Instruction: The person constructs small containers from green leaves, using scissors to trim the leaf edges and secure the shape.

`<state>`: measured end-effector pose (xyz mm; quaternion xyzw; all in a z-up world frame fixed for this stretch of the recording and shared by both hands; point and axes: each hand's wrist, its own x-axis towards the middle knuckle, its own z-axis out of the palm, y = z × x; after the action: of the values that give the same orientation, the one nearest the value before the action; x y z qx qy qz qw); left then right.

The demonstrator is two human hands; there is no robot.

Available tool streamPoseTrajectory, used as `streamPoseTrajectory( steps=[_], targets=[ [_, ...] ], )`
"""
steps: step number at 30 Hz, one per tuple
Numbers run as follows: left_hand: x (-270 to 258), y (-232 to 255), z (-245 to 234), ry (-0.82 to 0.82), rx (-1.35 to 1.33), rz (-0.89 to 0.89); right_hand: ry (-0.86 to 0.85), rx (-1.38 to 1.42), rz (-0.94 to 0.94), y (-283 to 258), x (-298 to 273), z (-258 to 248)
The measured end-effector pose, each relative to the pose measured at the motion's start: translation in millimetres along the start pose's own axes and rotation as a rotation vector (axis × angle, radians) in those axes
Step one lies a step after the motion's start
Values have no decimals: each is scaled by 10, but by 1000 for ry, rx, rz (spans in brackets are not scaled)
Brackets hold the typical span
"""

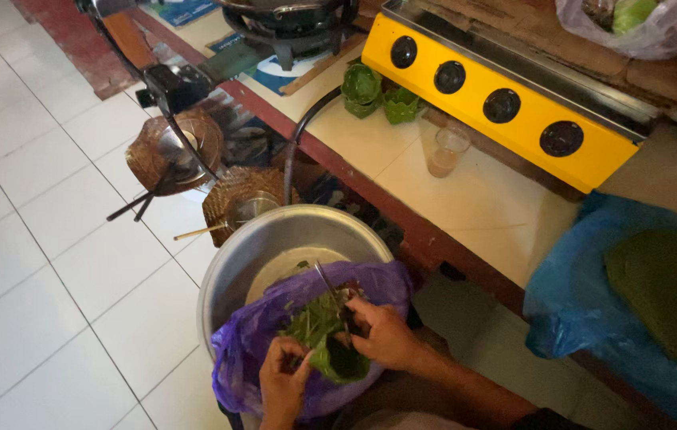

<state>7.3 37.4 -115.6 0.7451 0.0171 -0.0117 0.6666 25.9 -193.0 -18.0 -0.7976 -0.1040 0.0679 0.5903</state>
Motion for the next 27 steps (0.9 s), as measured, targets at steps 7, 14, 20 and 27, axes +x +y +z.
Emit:
streamPoseTrajectory(
  steps=[7,14,20,27],
  targets=[
    [107,-201,97,59,-195,52,19,-104,106,119,11,-90],
    [305,-92,277,103,-4,-50,90,-15,-23,219,10,-230],
    [331,190,393,-184,-156,-21,126,-274,-5,161,-16,-313],
    [152,-303,457,-389,-673,-613,15,-479,-345,153,-24,-221]
  ],
)
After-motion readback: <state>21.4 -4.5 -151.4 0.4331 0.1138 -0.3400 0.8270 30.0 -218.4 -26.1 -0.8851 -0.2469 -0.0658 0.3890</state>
